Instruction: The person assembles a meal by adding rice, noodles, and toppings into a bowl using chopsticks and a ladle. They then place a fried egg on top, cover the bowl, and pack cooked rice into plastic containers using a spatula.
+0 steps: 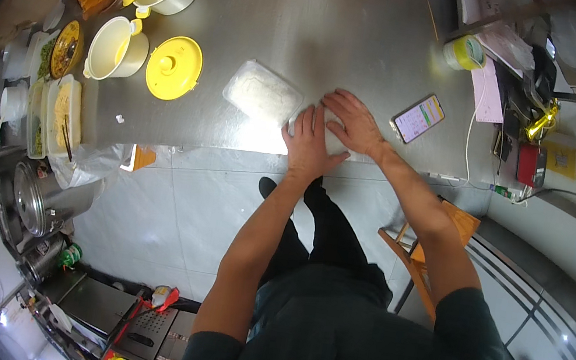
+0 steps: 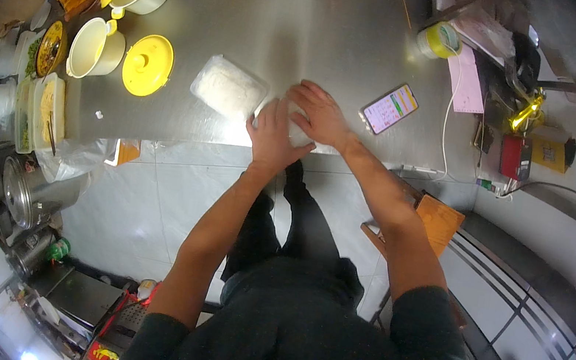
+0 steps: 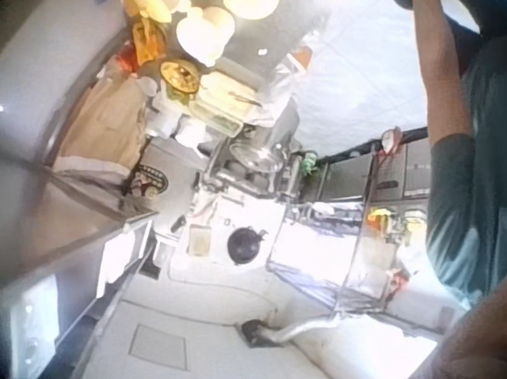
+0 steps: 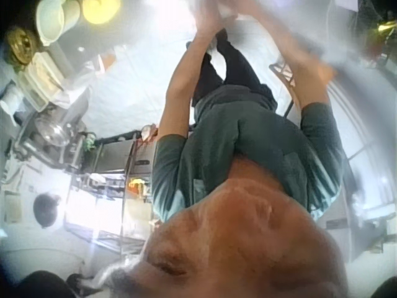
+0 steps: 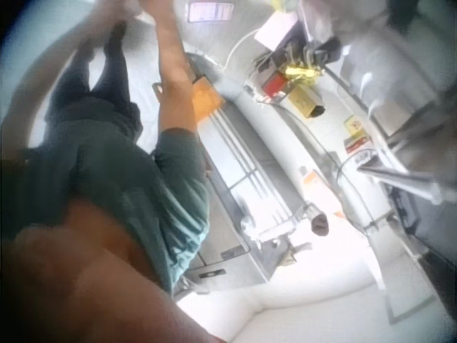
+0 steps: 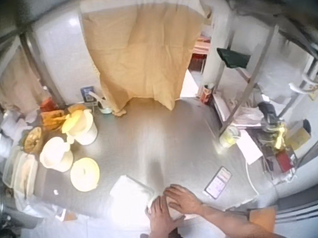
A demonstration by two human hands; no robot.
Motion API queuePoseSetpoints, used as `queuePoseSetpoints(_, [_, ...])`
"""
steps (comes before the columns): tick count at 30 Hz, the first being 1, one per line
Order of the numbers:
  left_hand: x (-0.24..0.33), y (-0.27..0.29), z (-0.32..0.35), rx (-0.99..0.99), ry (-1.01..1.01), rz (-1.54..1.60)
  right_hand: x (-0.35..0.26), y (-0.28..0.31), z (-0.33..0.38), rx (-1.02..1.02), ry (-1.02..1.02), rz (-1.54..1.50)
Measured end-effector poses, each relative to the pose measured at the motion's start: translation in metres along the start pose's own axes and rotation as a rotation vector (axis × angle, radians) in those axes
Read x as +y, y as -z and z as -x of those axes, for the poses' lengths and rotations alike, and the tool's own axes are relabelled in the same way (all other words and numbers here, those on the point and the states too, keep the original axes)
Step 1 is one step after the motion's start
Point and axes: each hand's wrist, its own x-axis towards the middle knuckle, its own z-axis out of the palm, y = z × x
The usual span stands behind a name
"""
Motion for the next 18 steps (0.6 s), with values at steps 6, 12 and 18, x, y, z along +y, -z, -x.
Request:
queuePoseSetpoints(6, [-0.008,0.001,0.063,0.316,0.060,0.215,-0.021,0.019,0.023,-0.003,-0.252,0.100])
queuePoseSetpoints(12, [-0.043,-0.036,0.084,0.339,0.712,1.056,-0.054,0.026,0.029,-0.120,-0.174,0.290])
queuePoseSetpoints(18, [-0.027,-0.023,0.035,0.375,0.508,0.644,-0.063,0.015,-0.005,-0.205,-0.046,0.214])
